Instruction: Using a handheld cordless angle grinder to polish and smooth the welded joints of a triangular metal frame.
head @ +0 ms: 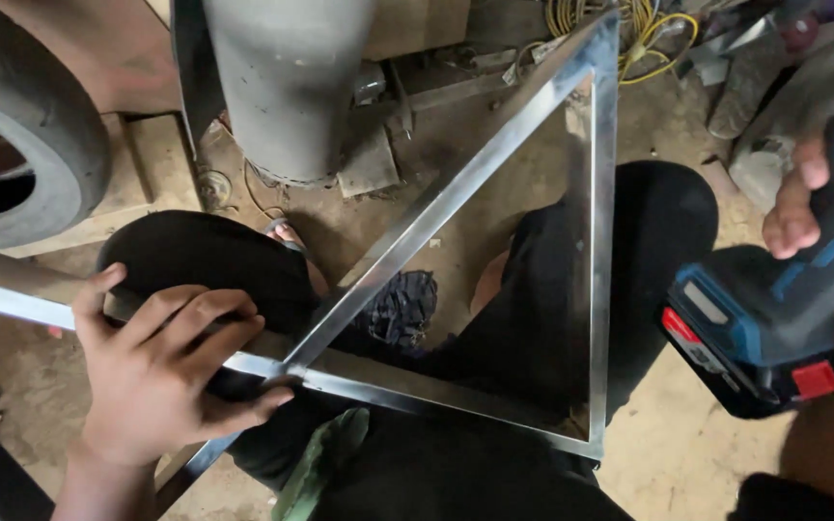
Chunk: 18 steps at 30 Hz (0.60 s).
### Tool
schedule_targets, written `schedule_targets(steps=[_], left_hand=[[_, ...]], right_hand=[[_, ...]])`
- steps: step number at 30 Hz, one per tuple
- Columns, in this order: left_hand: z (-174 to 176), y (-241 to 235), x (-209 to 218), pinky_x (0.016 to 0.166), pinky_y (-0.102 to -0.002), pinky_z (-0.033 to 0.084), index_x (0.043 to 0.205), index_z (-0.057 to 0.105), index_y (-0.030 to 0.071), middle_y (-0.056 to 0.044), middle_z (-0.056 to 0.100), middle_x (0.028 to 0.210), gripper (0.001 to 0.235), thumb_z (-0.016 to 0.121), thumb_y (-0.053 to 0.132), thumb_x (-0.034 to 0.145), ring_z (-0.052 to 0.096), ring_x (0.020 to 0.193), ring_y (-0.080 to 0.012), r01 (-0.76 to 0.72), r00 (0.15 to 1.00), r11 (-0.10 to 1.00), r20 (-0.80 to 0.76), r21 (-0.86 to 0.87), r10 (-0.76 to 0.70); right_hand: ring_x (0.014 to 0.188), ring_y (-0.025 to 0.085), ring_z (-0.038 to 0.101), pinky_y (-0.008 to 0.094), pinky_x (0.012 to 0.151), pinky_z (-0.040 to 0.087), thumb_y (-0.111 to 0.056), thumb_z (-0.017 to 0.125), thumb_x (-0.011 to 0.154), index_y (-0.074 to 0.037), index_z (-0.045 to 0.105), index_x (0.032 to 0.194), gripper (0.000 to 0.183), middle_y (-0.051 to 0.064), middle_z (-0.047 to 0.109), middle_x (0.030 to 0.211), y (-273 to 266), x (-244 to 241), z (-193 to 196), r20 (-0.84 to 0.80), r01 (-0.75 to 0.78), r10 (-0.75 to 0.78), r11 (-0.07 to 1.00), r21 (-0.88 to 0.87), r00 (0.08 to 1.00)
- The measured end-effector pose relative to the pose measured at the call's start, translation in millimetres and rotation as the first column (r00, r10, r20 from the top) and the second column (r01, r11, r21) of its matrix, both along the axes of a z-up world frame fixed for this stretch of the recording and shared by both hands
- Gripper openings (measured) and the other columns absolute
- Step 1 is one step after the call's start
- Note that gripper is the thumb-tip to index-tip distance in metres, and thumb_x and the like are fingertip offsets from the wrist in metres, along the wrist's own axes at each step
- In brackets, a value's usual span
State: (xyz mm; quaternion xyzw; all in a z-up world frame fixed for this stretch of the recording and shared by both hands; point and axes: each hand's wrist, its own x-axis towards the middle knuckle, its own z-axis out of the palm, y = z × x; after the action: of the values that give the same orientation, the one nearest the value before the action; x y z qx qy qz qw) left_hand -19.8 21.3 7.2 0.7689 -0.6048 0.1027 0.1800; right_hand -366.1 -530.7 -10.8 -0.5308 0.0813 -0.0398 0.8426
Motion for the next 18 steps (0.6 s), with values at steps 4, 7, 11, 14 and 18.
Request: schedule_targets(steps=[4,7,11,14,18], left_hand=[[0,-10,3,0.116,-0.053,0.021,0.085,0.072,0.018,0.004,0.073,0.102,0.054,0.062,0.071,0.085,0.069,0.093,-0.0218,0.032,0.999,0.999,0.000,0.017,-0.032],[0,-19,6,0.115,-0.052,0.023,0.085,0.072,0.018,0.003,0.074,0.102,0.056,0.060,0.072,0.085,0.068,0.092,-0.0215,0.040,0.999,0.999,0.009,0.031,-0.040],[1,-32,11,0.113,-0.050,0.026,0.084,0.072,0.018,0.004,0.074,0.103,0.054,0.063,0.071,0.083,0.069,0.093,-0.0201,0.054,0.998,0.998,-0.012,0.022,-0.054],[0,-38,12,0.112,-0.048,0.027,0.082,0.072,0.018,0.004,0.074,0.099,0.054,0.060,0.070,0.085,0.069,0.091,-0.0194,0.069,0.998,0.997,-0.017,0.020,-0.068],[-1,-45,14,0.111,-0.047,0.027,0.082,0.071,0.017,0.006,0.074,0.101,0.055,0.060,0.072,0.085,0.068,0.091,-0.0181,0.083,0.997,0.996,-0.007,0.018,-0.083]], right_hand=[[0.083,0.033,0.071,0.038,0.078,0.057,-0.051,0.085,0.111,-0.005,0.050,0.117,0.058,0.014,0.067,0.081,7,-36,-30,-0.083,0.056,-0.047,0.993,0.108,0.995],[0.064,0.024,0.065,0.036,0.066,0.053,-0.058,0.073,0.101,-0.004,0.057,0.104,0.057,0.014,0.062,0.071,48,-26,7,-0.336,0.197,-0.245,0.965,-0.171,0.909],[0.057,0.022,0.061,0.034,0.058,0.049,-0.054,0.065,0.098,-0.006,0.056,0.104,0.049,0.007,0.058,0.079,91,5,38,-0.438,0.261,-0.429,0.882,-0.392,0.790],[0.053,0.025,0.059,0.032,0.052,0.052,-0.028,0.061,0.104,0.006,0.054,0.094,0.037,0.018,0.057,0.072,130,53,81,-0.271,0.220,-0.546,0.671,-0.708,0.793],[0.052,0.023,0.066,0.033,0.063,0.054,-0.018,0.057,0.100,0.003,0.062,0.084,0.027,0.014,0.066,0.062,140,82,103,-0.323,-0.094,-0.433,0.472,-0.877,0.841]])
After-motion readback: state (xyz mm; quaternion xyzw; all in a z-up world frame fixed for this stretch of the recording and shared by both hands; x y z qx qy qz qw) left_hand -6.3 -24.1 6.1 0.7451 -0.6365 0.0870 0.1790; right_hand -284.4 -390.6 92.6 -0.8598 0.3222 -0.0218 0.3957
